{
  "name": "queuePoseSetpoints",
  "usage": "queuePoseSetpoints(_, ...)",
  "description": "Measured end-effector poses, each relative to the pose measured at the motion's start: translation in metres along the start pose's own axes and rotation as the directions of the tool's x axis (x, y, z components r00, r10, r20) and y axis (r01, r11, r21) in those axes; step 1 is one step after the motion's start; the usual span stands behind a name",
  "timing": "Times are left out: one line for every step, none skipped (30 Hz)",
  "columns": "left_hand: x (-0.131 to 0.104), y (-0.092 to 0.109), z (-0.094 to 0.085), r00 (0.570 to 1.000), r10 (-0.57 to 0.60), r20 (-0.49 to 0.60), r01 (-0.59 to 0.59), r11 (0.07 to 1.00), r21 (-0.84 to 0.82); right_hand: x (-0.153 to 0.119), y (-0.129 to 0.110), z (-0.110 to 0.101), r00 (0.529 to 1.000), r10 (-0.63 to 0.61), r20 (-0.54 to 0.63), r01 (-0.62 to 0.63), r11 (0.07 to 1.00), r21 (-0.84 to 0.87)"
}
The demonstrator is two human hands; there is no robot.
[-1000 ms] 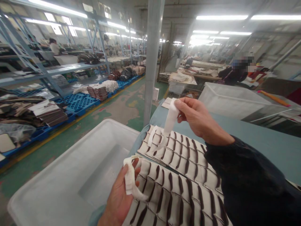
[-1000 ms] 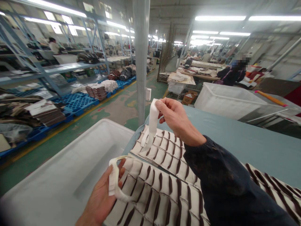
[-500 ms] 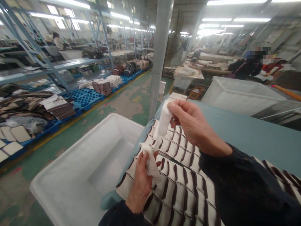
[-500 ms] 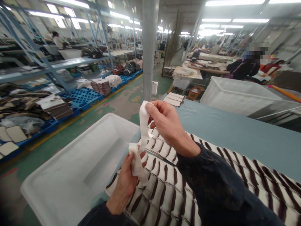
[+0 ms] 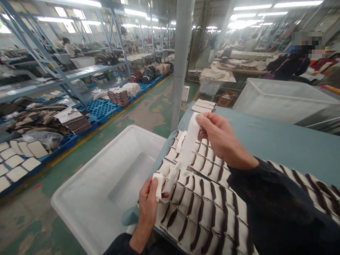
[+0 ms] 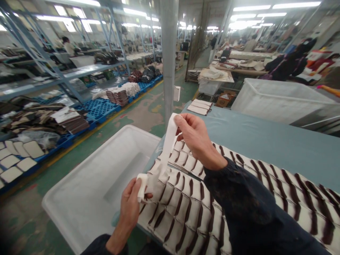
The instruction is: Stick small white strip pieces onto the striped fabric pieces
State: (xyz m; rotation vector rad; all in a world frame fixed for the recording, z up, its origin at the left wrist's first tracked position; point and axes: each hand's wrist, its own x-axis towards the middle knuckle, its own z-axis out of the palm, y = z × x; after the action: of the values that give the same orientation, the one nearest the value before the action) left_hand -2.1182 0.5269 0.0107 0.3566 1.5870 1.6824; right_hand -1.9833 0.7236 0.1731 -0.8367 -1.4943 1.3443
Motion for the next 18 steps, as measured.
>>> queuePoseSetpoints(-0.002, 0.001, -0.009, 0.999, 0.029, -0.017, -0.028, 0.999, 0.04, 0.002, 0.005, -0.004, 0.999, -0.001, -0.032, 0.001, 1.0, -0.002)
queuePoseSetpoints(-0.005, 0.002, -0.018, 0.998, 0.052, -0.036, -0.049, 0.995, 0.087, 0.003, 0.01, -0.009, 0.998, -0.003, -0.064, 0.003, 1.0, -0.009)
queuePoseSetpoints(-0.007, 0.004, -0.026, 0.996, 0.068, -0.051, -0.06, 0.989, 0.134, 0.004, 0.016, -0.014, 0.996, -0.004, -0.094, 0.002, 1.0, -0.024)
queuePoseSetpoints(-0.01, 0.006, -0.034, 0.995, 0.076, -0.062, -0.064, 0.982, 0.178, 0.005, 0.021, -0.018, 0.993, -0.003, -0.118, -0.002, 0.999, -0.046)
queuePoseSetpoints(-0.014, 0.008, -0.04, 0.994, 0.082, -0.069, -0.065, 0.975, 0.212, 0.006, 0.027, -0.023, 0.991, 0.004, -0.136, -0.013, 0.997, -0.07)
queuePoseSetpoints(-0.018, 0.01, -0.045, 0.993, 0.091, -0.077, -0.071, 0.969, 0.235, 0.006, 0.033, -0.026, 0.988, 0.015, -0.153, -0.029, 0.995, -0.091)
queuePoseSetpoints(-0.022, 0.012, -0.049, 0.99, 0.108, -0.086, -0.083, 0.965, 0.25, 0.006, 0.039, -0.03, 0.985, 0.031, -0.167, -0.05, 0.993, -0.107)
queuePoseSetpoints(-0.027, 0.013, -0.051, 0.987, 0.129, -0.099, -0.099, 0.96, 0.263, 0.006, 0.044, -0.032, 0.982, 0.05, -0.18, -0.071, 0.991, -0.116)
queuePoseSetpoints(-0.032, 0.015, -0.052, 0.982, 0.154, -0.108, -0.119, 0.954, 0.277, 0.005, 0.05, -0.033, 0.978, 0.066, -0.195, -0.091, 0.989, -0.121)
queuePoseSetpoints(-0.036, 0.016, -0.052, 0.978, 0.179, -0.112, -0.139, 0.946, 0.294, 0.004, 0.055, -0.033, 0.975, 0.08, -0.209, -0.108, 0.987, -0.122)
queuePoseSetpoints(-0.041, 0.016, -0.051, 0.975, 0.195, -0.103, -0.155, 0.938, 0.311, 0.004, 0.06, -0.033, 0.971, 0.092, -0.222, -0.121, 0.985, -0.121)
queuePoseSetpoints(-0.045, 0.017, -0.051, 0.977, 0.199, -0.083, -0.162, 0.932, 0.324, 0.003, 0.064, -0.032, 0.967, 0.101, -0.232, -0.131, 0.984, -0.12)
queuePoseSetpoints(-0.049, 0.017, -0.051, 0.98, 0.193, -0.058, -0.163, 0.929, 0.332, 0.003, 0.068, -0.031, 0.965, 0.108, -0.24, -0.139, 0.983, -0.12)
queuePoseSetpoints(-0.052, 0.017, -0.051, 0.982, 0.187, -0.04, -0.163, 0.927, 0.337, 0.004, 0.071, -0.031, 0.962, 0.112, -0.249, -0.145, 0.982, -0.12)
queuePoseSetpoints(-0.055, 0.017, -0.053, 0.982, 0.187, -0.034, -0.165, 0.925, 0.344, 0.006, 0.074, -0.033, 0.959, 0.114, -0.261, -0.149, 0.982, -0.118)
queuePoseSetpoints(-0.058, 0.017, -0.055, 0.981, 0.192, -0.04, -0.166, 0.921, 0.351, 0.008, 0.078, -0.035, 0.954, 0.114, -0.276, -0.15, 0.982, -0.112)
queuePoseSetpoints(-0.061, 0.017, -0.058, 0.979, 0.197, -0.05, -0.166, 0.918, 0.361, 0.012, 0.081, -0.039, 0.947, 0.113, -0.299, -0.149, 0.984, -0.102)
queuePoseSetpoints(-0.064, 0.017, -0.062, 0.979, 0.194, -0.059, -0.159, 0.915, 0.371, 0.016, 0.084, -0.044, 0.939, 0.114, -0.325, -0.151, 0.984, -0.092)
